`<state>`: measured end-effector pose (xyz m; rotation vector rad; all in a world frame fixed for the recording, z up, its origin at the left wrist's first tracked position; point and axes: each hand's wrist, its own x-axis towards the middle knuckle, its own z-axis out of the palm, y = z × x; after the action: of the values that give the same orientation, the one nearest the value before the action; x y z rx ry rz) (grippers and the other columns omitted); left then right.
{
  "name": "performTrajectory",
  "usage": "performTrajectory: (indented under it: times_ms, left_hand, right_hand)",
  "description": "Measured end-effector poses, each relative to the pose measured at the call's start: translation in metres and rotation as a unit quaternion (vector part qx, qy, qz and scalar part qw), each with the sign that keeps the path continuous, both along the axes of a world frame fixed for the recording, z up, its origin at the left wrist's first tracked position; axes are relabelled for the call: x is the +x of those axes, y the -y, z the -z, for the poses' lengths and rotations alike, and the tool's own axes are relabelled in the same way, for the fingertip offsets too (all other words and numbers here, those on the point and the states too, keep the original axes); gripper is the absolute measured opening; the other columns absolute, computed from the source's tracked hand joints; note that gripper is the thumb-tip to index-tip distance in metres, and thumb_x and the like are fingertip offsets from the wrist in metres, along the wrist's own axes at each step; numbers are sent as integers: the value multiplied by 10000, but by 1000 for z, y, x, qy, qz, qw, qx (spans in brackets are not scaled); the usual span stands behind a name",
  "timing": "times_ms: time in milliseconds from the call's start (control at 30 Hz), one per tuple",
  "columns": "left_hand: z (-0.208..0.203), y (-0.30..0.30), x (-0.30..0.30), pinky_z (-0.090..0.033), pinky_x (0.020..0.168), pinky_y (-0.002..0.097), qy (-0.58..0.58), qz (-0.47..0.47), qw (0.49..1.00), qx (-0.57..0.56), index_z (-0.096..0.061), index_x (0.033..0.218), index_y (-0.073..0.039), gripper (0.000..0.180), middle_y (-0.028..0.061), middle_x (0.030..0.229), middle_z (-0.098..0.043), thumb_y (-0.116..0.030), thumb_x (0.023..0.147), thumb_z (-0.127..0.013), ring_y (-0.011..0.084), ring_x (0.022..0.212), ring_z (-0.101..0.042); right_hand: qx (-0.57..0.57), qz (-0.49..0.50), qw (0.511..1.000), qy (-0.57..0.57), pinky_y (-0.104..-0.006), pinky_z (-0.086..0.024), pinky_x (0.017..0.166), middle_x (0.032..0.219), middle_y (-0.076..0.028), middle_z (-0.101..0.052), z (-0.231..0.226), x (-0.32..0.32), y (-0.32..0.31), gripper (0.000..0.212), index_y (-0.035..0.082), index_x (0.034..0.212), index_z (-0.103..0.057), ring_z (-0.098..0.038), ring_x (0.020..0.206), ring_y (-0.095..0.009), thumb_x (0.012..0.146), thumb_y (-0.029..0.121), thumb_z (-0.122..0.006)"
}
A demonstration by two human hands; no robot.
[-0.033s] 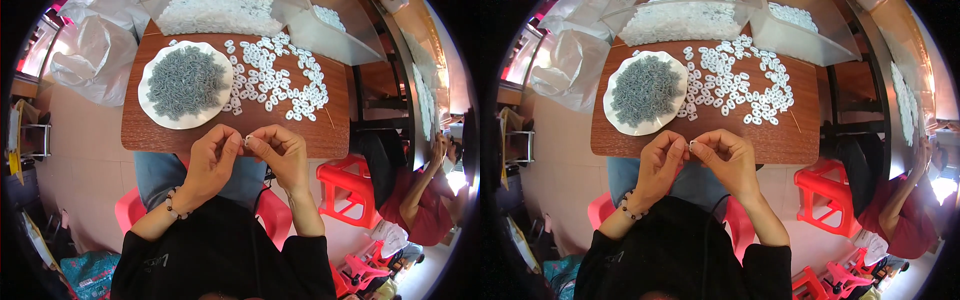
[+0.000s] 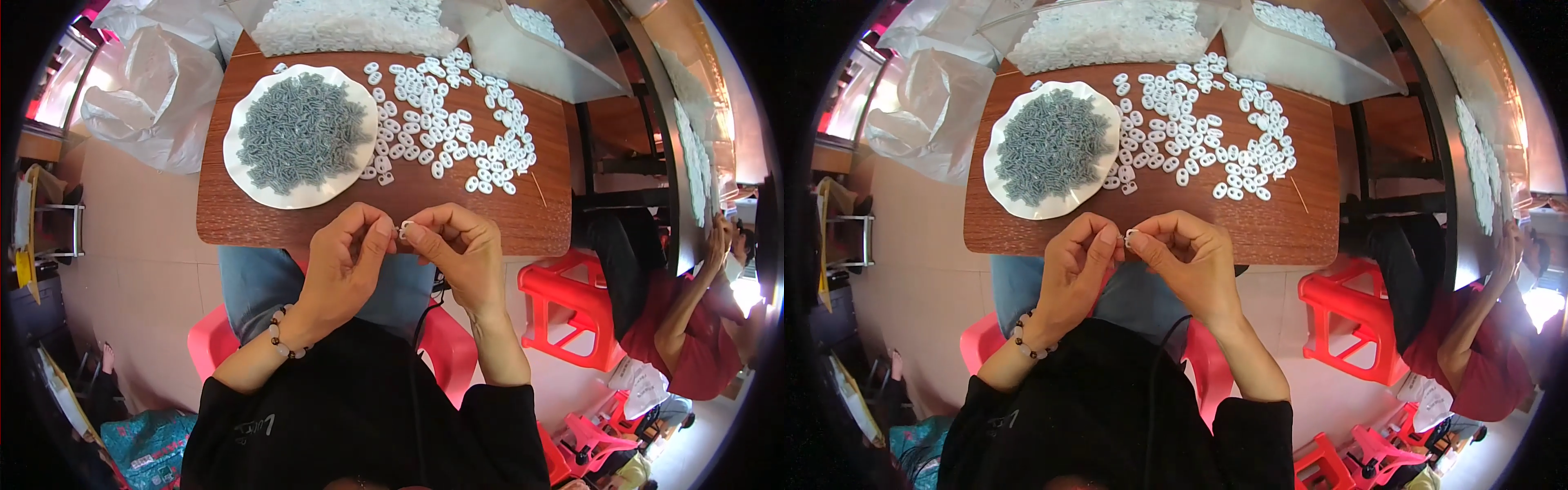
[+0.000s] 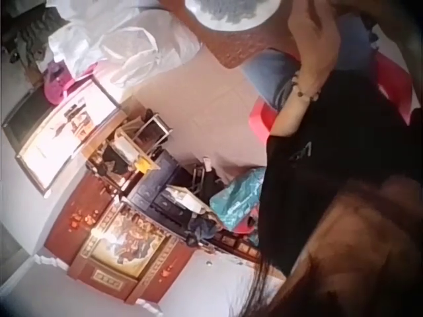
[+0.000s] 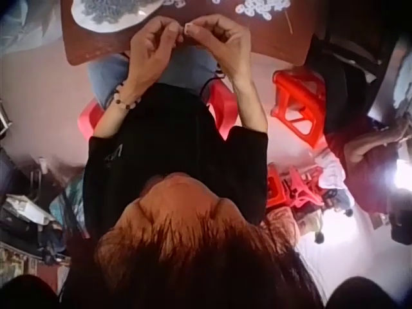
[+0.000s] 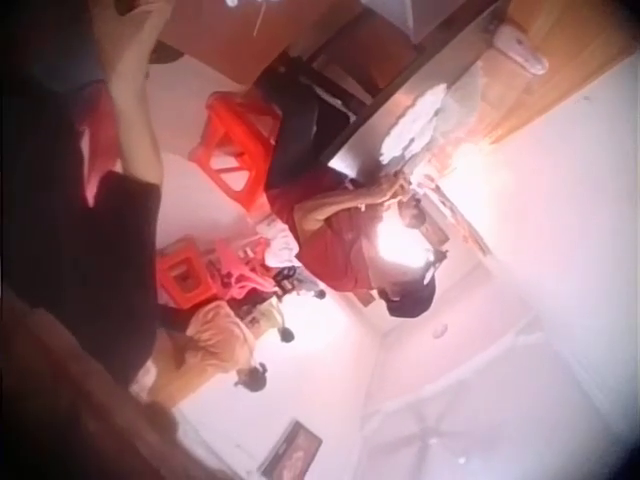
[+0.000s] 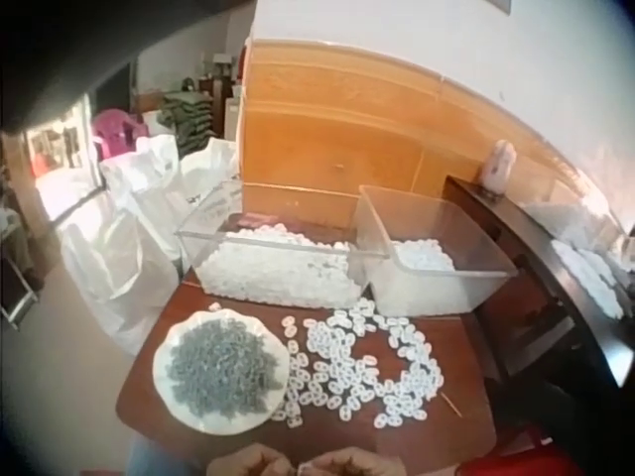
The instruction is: The recorder is manually assembling small white plastic parts by inserting grey plastic loops into them.
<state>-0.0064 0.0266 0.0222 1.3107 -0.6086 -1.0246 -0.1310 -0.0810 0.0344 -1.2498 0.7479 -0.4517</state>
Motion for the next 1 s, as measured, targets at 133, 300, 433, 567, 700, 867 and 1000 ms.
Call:
performTrajectory:
  times_ms: [133,300,433,567,700,867,1000]
  left_hand:
    - [5,-2,-6,-376,593,180,68,18,998,5,-550,904,-9,143,-12,746,-554,-129,975,-518,30,690,-483]
    - [1,-5,-8,-374,595,179,105,58,992,29,-549,905,-21,165,-20,767,-552,-156,988,-501,20,658,-454]
    - [3,-6,-7,-377,592,183,123,56,990,29,-551,894,-19,161,-16,752,-550,-143,984,-503,24,650,-461]
    - [1,-5,-6,-376,578,186,132,60,989,37,-552,886,-17,161,-13,734,-550,-139,981,-506,24,634,-459]
    - [1,-4,-3,-379,556,196,159,64,984,47,-551,874,-9,162,-1,705,-553,-127,977,-508,33,603,-460]
    - [4,-4,-2,-384,547,205,192,54,979,43,-551,863,-5,163,8,685,-554,-121,972,-516,42,589,-468]
    - [7,-3,-3,-392,550,208,209,37,976,42,-552,852,-2,165,9,677,-552,-115,969,-522,52,591,-475]
  right_hand:
    - [-25,-5,1000,8,-184,-483,648,807,-22,-683,6,-12,0,85,2,893,-671,-614,725,-45,864,81,-686]
    - [-46,-3,999,15,-200,-489,665,785,-29,-684,13,-18,-2,77,-4,851,-679,-615,722,-54,839,71,-696]
    - [-56,-5,998,8,-207,-485,677,790,-48,-682,12,-19,-3,73,-18,854,-674,-612,732,-64,834,48,-695]
    - [-90,-20,996,-5,-204,-489,694,812,-63,-682,12,-19,-3,61,-32,867,-666,-618,751,-71,840,18,-689]
    - [-92,-16,996,-4,-188,-477,659,802,-51,-680,17,-16,-4,47,-25,853,-666,-611,729,-58,840,15,-687]
    - [-105,-17,994,-38,-165,-445,602,781,-33,-673,11,-11,-7,49,-20,839,-667,-597,700,-35,839,20,-695]
    - [-119,-13,993,-25,-166,-445,599,779,-34,-673,16,-9,-8,53,-21,835,-666,-596,700,-35,836,21,-698]
